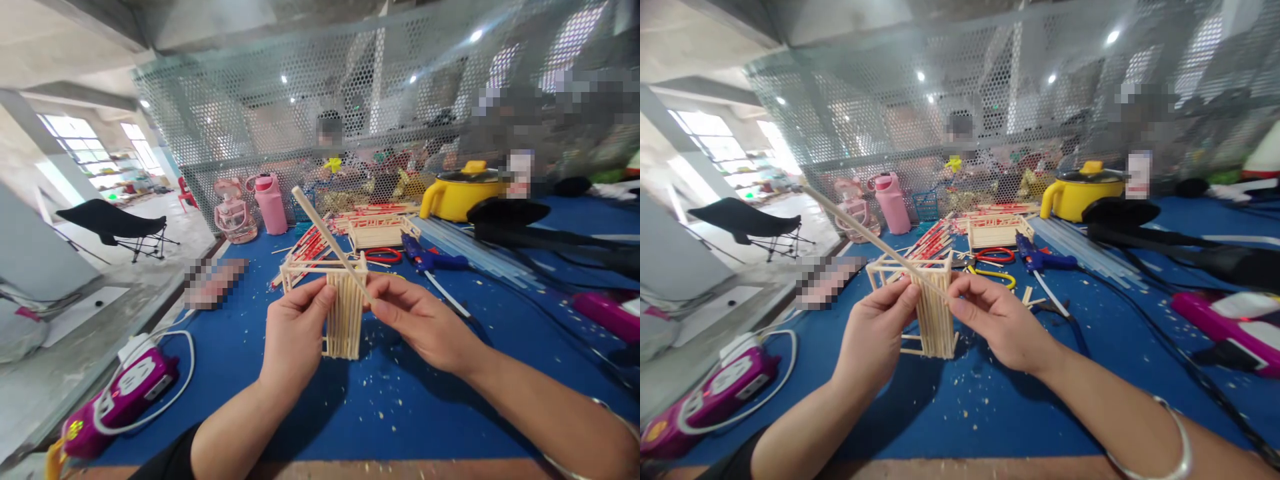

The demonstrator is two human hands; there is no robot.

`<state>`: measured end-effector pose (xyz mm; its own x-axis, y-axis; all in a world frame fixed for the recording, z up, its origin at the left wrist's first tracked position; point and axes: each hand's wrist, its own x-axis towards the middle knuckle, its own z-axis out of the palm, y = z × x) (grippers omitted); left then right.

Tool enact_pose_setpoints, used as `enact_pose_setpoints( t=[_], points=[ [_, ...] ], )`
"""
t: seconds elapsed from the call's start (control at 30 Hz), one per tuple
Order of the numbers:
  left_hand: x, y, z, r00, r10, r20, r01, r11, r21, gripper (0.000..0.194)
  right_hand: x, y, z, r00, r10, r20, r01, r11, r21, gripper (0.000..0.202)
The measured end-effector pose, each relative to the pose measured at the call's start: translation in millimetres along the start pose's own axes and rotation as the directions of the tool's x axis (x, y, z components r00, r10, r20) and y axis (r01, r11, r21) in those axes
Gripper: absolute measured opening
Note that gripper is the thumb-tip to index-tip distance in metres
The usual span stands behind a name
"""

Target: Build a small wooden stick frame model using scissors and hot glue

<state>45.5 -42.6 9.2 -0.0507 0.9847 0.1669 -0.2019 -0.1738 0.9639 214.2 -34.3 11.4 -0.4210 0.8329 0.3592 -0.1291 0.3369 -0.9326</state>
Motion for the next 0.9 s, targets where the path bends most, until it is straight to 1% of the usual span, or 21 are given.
enact_pose_setpoints(
  t=[0.1,0.4,0.77,0.9],
  points=[
    [0.0,0.9,-1.2,0.999,-0.015,0.030,0.015,1.000,0.006,0.026,-0.5,1.2,-0.7,1.000,0.008,-0.003,-0.008,1.000,0.009,0.011],
    [-0.9,4.4,-1.3,0.998,-0.039,0.050,0.038,0.999,0.020,0.029,-2.4,1.0,-0.7,1.000,0.021,-0.012,-0.021,1.000,0.021,0.013],
    [-1.2,6.1,-1.1,0.998,-0.042,0.047,0.040,0.998,0.052,0.032,-1.2,-1.5,0.5,0.999,0.019,-0.028,-0.019,1.000,-0.010,0.015],
    [-1.2,7.7,-2.4,0.997,-0.028,0.077,0.021,0.996,0.090,0.033,-1.0,-3.2,-0.6,1.000,0.010,-0.016,-0.010,0.999,-0.039,0.015]
  ],
)
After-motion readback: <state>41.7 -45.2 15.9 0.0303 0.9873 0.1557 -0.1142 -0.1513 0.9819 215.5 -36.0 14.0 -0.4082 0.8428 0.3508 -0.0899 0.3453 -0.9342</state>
